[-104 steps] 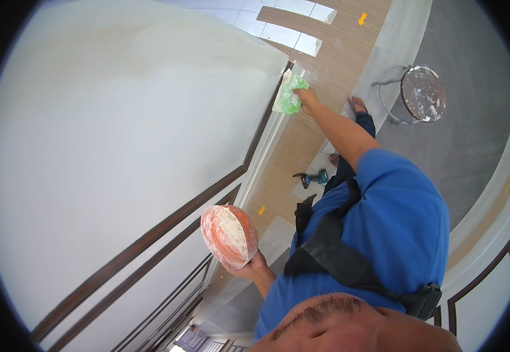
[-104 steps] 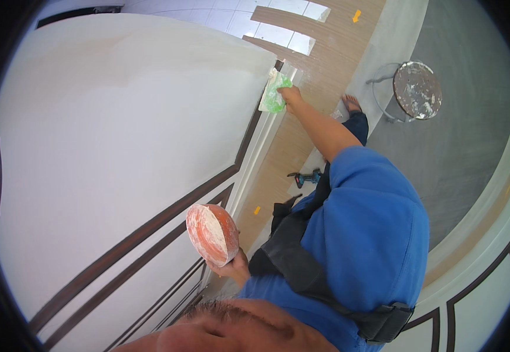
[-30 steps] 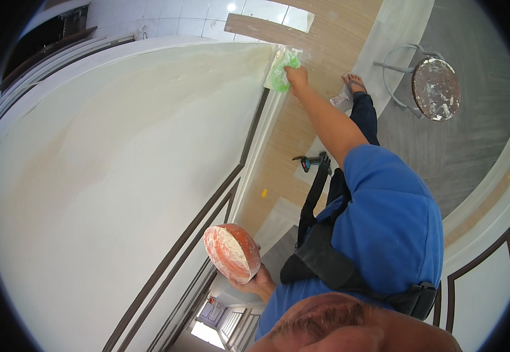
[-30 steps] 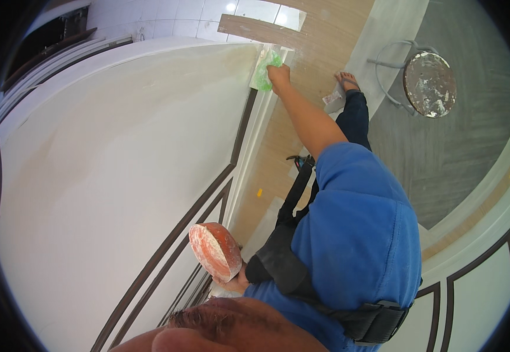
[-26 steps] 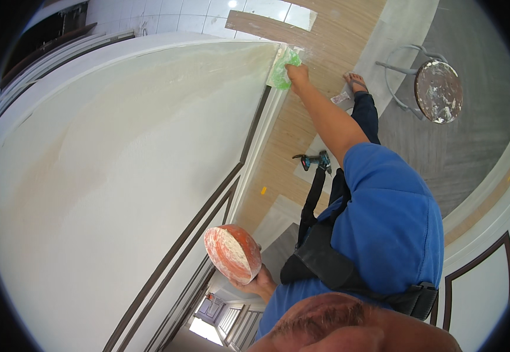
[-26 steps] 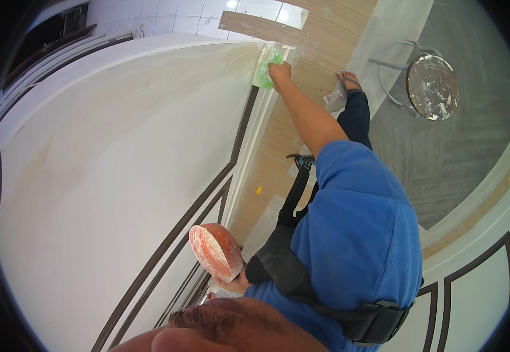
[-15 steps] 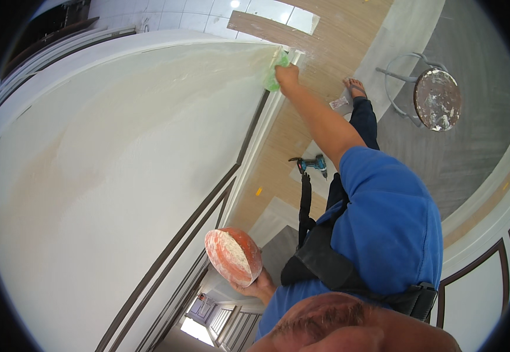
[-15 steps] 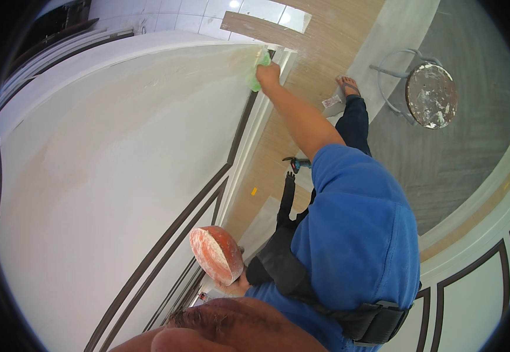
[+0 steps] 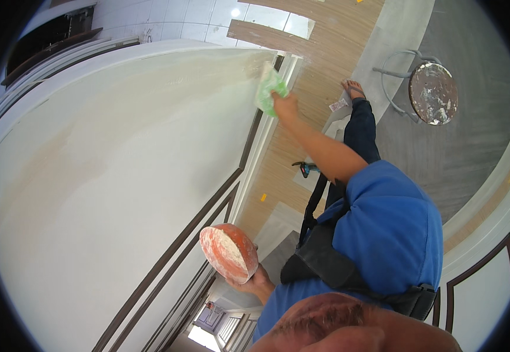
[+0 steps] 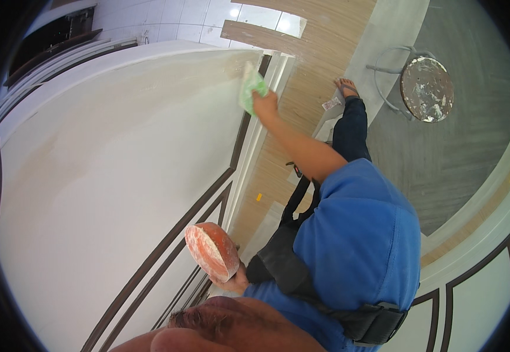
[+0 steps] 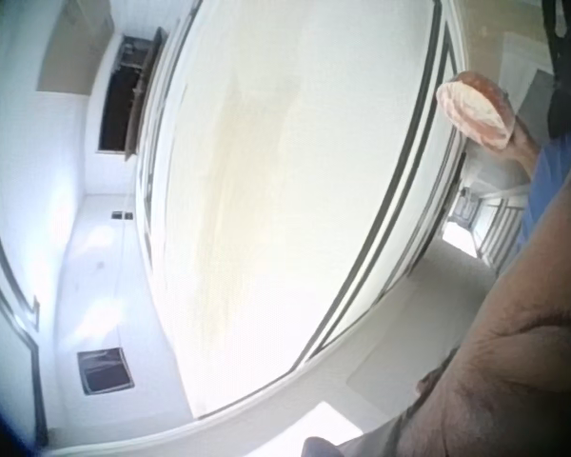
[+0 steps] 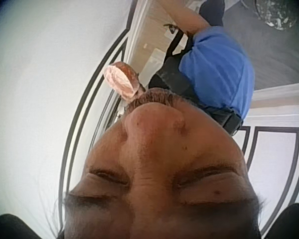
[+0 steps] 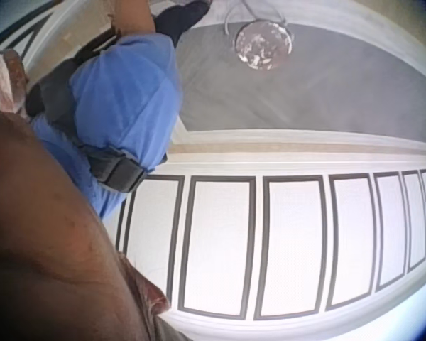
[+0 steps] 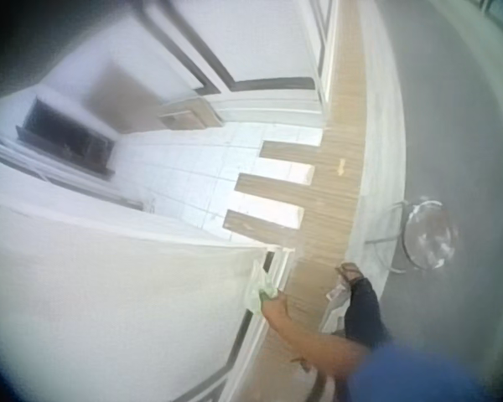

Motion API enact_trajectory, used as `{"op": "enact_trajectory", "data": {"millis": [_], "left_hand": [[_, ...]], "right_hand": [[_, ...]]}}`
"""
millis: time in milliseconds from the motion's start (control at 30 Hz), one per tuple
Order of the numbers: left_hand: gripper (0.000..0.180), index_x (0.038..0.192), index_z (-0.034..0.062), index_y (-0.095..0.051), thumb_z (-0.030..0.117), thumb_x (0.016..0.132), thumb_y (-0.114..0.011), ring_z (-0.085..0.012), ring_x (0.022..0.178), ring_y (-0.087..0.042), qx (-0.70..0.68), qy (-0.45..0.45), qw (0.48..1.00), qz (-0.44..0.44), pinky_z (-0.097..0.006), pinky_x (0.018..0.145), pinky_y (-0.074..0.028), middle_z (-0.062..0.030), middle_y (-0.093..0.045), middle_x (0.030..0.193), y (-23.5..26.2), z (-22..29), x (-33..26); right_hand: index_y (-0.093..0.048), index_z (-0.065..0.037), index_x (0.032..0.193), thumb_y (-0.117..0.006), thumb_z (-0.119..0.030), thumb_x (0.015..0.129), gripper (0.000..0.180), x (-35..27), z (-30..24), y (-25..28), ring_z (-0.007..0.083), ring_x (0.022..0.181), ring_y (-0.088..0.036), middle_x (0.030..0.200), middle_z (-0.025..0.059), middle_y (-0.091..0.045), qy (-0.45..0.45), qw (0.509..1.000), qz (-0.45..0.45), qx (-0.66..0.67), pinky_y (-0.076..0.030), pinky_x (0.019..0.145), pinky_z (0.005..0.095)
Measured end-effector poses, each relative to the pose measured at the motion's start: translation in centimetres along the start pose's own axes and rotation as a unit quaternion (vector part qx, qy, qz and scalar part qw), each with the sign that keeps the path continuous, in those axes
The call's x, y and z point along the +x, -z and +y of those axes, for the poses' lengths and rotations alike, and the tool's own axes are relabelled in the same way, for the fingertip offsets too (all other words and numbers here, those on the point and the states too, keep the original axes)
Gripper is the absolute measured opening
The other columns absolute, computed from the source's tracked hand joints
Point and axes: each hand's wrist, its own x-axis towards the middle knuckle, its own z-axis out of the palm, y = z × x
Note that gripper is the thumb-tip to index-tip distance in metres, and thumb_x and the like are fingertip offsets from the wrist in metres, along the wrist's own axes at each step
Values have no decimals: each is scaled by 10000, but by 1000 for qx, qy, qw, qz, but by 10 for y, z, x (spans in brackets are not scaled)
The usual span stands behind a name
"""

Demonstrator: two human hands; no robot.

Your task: The person applies a white wall compound to a wall using a green plastic scraper. They repeatedly scoop compound from a small container and spread it onto the wall surface in smooth strokes.

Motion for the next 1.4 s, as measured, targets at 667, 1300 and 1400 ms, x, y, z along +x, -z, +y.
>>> {"op": "enact_trajectory", "data": {"millis": [667, 1300, 1400], "left_hand": [[735, 1491, 28, -440, 447, 898, -560, -446, 1326, -501, -45, 3, 998, 44, -690, 1077, -402, -243, -501, 1464, -13, -1, 1], [636, 1405, 58, -561, 474, 924, -578, -388, 1276, -586, 14, 28, 1000, -2, -601, 1057, -505, -183, -598, 1407, 1, 4, 0], [629, 1395, 51, -570, 463, 920, -571, -382, 1284, -581, 24, 18, 1000, 9, -603, 1075, -485, -181, -602, 1403, 0, 1, 8]], "right_hand": [[-621, 106, 1207, -723, 16, 889, 346, 174, 76, 24, 319, 1003, -707, 1164, 201, -688, -142, 969, -16, 202, -597, 829, 465], [-674, 74, 1115, -764, -76, 919, 263, 61, -13, 19, 224, 1024, -708, 1064, 144, -731, -54, 969, -172, 172, -600, 843, 367], [-698, 50, 1132, -740, -116, 944, 255, 11, -42, 8, 200, 1015, -705, 997, 145, -745, -37, 984, -170, 48, -579, 835, 344]]}}
